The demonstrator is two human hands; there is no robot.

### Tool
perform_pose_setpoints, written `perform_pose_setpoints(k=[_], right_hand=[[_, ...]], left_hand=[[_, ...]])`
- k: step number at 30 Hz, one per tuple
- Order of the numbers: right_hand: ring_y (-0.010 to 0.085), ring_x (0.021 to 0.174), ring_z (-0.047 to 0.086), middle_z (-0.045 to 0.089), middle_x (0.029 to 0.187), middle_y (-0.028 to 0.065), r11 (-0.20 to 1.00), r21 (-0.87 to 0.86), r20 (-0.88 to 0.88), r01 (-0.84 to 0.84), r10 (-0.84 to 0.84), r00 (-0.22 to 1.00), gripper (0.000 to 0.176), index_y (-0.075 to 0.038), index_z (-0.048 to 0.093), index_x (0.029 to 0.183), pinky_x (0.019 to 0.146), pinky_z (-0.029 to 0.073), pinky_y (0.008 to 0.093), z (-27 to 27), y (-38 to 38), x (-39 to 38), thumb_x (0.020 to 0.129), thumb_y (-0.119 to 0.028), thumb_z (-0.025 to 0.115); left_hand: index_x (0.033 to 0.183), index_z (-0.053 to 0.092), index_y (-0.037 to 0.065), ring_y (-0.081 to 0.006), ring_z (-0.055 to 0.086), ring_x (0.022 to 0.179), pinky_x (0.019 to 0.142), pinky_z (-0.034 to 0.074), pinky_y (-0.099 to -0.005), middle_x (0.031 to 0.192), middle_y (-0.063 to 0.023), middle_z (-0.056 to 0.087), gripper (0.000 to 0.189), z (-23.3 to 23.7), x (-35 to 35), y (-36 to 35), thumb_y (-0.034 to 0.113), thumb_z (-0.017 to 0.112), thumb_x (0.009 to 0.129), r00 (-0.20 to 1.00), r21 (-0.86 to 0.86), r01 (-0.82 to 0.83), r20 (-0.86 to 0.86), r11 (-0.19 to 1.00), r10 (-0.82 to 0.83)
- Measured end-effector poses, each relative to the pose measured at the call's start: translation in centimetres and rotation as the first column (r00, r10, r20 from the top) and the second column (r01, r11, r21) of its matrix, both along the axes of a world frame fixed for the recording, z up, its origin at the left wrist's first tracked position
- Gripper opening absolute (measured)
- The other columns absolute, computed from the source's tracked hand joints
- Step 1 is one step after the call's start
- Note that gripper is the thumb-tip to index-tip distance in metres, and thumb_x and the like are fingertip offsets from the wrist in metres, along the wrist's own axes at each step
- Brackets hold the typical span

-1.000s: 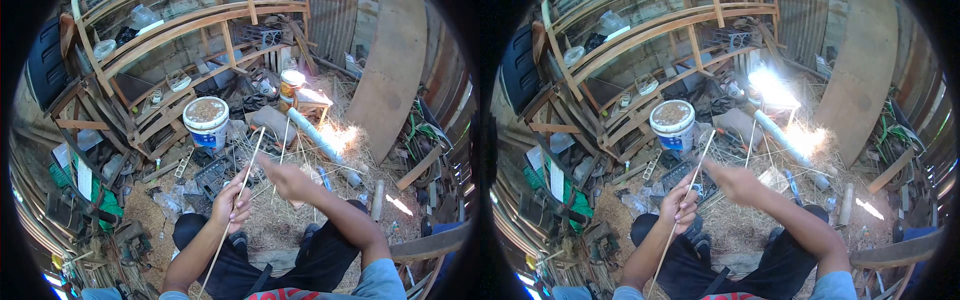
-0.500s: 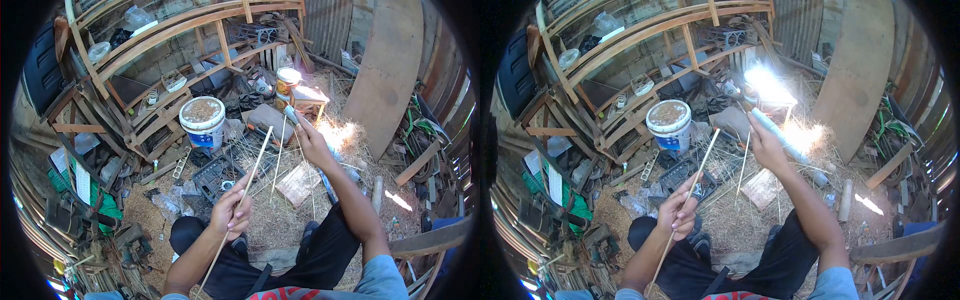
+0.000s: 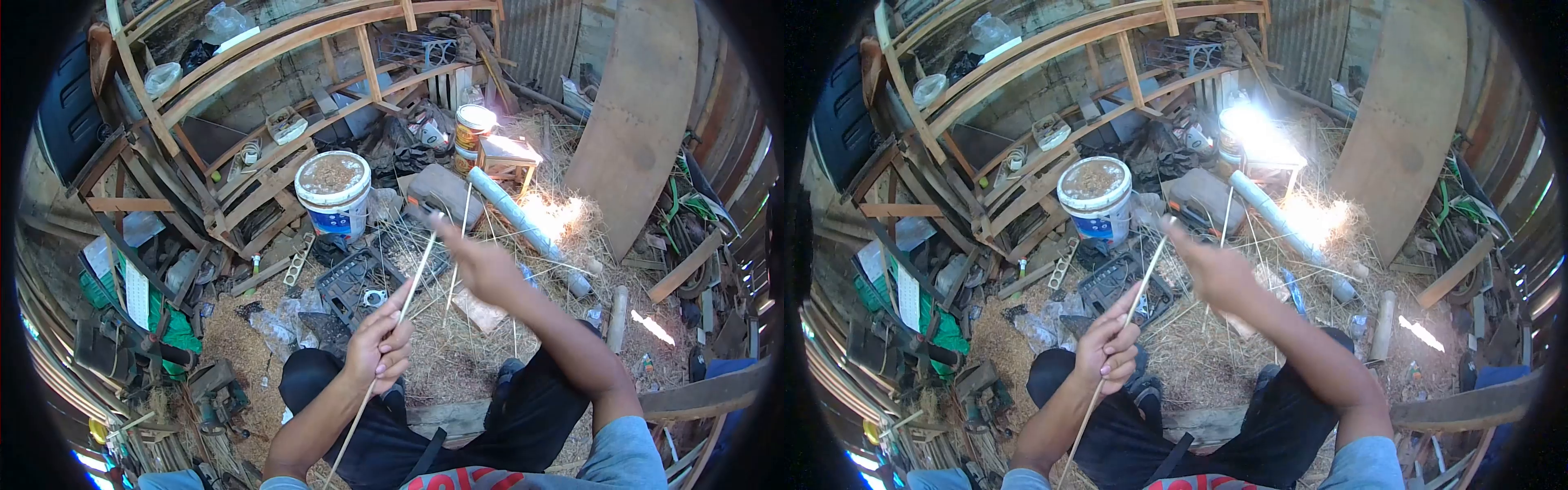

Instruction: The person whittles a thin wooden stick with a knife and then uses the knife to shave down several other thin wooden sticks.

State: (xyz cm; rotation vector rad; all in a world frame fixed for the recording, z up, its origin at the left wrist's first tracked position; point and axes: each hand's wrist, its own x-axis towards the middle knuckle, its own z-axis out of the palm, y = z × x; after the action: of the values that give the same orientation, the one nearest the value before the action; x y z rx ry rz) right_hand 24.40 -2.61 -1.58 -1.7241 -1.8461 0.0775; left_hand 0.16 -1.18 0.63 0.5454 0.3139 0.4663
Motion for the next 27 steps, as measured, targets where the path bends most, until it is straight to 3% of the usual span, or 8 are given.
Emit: perform_pose_setpoints(k=[2, 6, 10, 12, 15, 18, 23, 27], right_hand=[[0.0302, 0.062, 0.065, 0.067, 0.089, 0.0187, 0.993, -0.077, -0.294, 0.088, -0.107, 0.950, 0.050, -0.024, 0.032, 0.150, 0.061, 0.052, 0.0413, 0.0, 1.3, 4.1, 0.101, -0.023, 0.043], [0.0272, 0.064, 0.065, 0.067, 0.095, 0.0208, 0.949, 0.311, -0.289, 0.041, 0.053, 0.956, 0.045, -0.022, 0.038, 0.147, 0.062, 0.052, 0.0387, -2.1, 2.9, 5.9, 0.103, -0.029, 0.041], [0.0299, 0.063, 0.063, 0.068, 0.096, 0.0179, 0.938, 0.082, -0.138, -0.336, 0.345, 0.928, 0.054, -0.023, 0.039, 0.146, 0.062, 0.054, 0.0397, 0.0, -1.5, -0.9, 0.094, -0.021, 0.054], [0.0319, 0.065, 0.064, 0.066, 0.081, 0.0110, 0.870, -0.013, -0.043, -0.494, 0.493, 0.869, 0.062, -0.019, 0.041, 0.146, 0.060, 0.053, 0.0395, 0.4, -2.8, -3.4, 0.087, -0.008, 0.055], [0.0288, 0.063, 0.065, 0.063, 0.074, 0.0112, 0.904, -0.037, 0.057, -0.426, 0.427, 0.902, 0.066, -0.022, 0.044, 0.144, 0.059, 0.053, 0.0390, 0.6, -3.3, -4.3, 0.082, -0.003, 0.054], [0.0281, 0.065, 0.066, 0.067, 0.076, 0.0101, 0.944, 0.139, -0.011, -0.299, 0.303, 0.953, 0.062, -0.028, 0.039, 0.146, 0.052, 0.051, 0.0398, 0.3, -1.7, -2.2, 0.088, -0.015, 0.057], [0.0362, 0.069, 0.066, 0.065, 0.077, 0.0181, 0.992, 0.090, -0.052, -0.085, 0.090, 0.995, 0.057, -0.029, 0.037, 0.147, 0.063, 0.051, 0.0467, 0.3, 0.1, 0.8, 0.093, -0.013, 0.050], [0.0366, 0.072, 0.067, 0.068, 0.086, 0.0205, 0.983, 0.044, -0.290, 0.176, -0.156, 0.944, 0.048, -0.016, 0.039, 0.147, 0.069, 0.052, 0.0392, -0.7, 2.1, 4.6, 0.099, -0.015, 0.047]], left_hand=[[0.154, 0.018, 0.017, -0.0045, 0.026, 0.035, 0.029, 0.024, -0.0186, 0.058, 0.0029, 0.031, 0.056, 0.2, 0.2, -0.6, 0.010, 0.031, 0.100, 0.998, 0.037, 0.047, -0.040, 0.998, -0.046], [0.153, 0.022, 0.018, -0.0053, 0.027, 0.035, 0.029, 0.024, -0.0189, 0.057, 0.0025, 0.030, 0.055, 0.1, 0.6, 0.0, 0.011, 0.032, 0.099, 1.000, 0.025, -0.027, -0.008, 0.999, 0.027], [0.154, 0.018, 0.019, -0.0063, 0.027, 0.036, 0.030, 0.024, -0.0198, 0.057, 0.0022, 0.031, 0.056, -0.5, 0.5, 0.8, 0.012, 0.032, 0.100, 0.997, -0.011, -0.080, -0.013, 0.997, 0.080], [0.154, 0.019, 0.019, -0.0063, 0.027, 0.035, 0.030, 0.024, -0.0198, 0.057, 0.0025, 0.031, 0.056, -0.2, 0.6, 0.6, 0.012, 0.032, 0.100, 0.993, -0.043, -0.113, -0.029, 0.993, 0.112], [0.154, 0.021, 0.017, -0.0057, 0.026, 0.036, 0.031, 0.024, -0.0196, 0.056, 0.0033, 0.030, 0.055, -0.2, 0.3, 0.6, 0.011, 0.031, 0.100, 0.994, -0.022, -0.105, -0.006, 0.994, 0.105], [0.154, 0.022, 0.016, -0.0052, 0.026, 0.036, 0.031, 0.023, -0.0194, 0.056, 0.0041, 0.029, 0.055, 0.2, 0.1, 0.3, 0.011, 0.032, 0.100, 0.998, 0.042, -0.058, -0.022, 0.997, 0.059], [0.154, 0.021, 0.018, -0.0051, 0.024, 0.036, 0.031, 0.024, -0.0192, 0.057, 0.0038, 0.029, 0.057, -0.4, 0.3, 0.3, 0.013, 0.033, 0.099, 0.998, 0.040, -0.020, -0.062, 0.999, 0.022], [0.154, 0.022, 0.018, -0.0060, 0.027, 0.036, 0.030, 0.025, -0.0197, 0.057, 0.0028, 0.029, 0.056, -0.2, 0.4, -0.6, 0.013, 0.034, 0.099, 0.999, 0.018, 0.037, -0.024, 0.999, -0.036]])
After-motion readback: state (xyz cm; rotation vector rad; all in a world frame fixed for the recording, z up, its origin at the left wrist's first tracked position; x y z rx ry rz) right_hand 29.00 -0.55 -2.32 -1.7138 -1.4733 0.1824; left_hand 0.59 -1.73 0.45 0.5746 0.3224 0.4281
